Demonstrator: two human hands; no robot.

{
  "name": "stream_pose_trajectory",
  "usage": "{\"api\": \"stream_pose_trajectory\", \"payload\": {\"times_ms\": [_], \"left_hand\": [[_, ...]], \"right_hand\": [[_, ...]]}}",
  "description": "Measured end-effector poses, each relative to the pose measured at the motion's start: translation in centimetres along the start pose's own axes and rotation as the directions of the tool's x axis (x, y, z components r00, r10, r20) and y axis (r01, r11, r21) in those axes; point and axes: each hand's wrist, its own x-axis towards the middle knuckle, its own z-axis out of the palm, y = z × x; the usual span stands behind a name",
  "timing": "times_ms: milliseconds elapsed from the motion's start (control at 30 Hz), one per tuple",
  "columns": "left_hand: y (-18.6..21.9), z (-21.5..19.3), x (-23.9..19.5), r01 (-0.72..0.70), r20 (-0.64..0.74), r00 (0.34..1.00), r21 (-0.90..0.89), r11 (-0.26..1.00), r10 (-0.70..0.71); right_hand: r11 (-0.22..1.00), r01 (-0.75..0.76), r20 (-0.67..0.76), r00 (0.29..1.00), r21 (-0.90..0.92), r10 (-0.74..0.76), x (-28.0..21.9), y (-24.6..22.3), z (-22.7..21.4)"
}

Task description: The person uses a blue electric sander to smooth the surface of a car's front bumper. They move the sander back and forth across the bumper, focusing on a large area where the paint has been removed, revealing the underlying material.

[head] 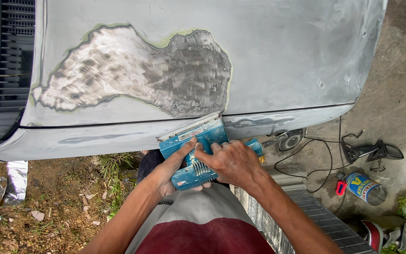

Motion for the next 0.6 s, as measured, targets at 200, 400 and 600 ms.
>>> {"api": "stream_pose_trajectory", "payload": {"times_ms": [200,400,600], "left_hand": [[1.5,-3.8,-3.3,0.009,-0.083,0.996,-0.008,1.0,-0.01],[1.9,-9.9,-4.6,0.084,-0.085,0.993,0.032,0.996,-0.081],[3.1,-6.5,-5.3,0.127,-0.211,0.974,0.188,0.974,-0.086]], "right_hand": [[0.999,0.043,-0.054,0.998,0.034,-0.041,4.2,-4.1,0.8],[0.97,-0.07,-0.277,0.961,-0.234,0.003,6.9,-10.3,2.1],[0.948,-0.133,-0.375,0.927,-0.288,0.016,5.2,-8.9,2.6]]}}
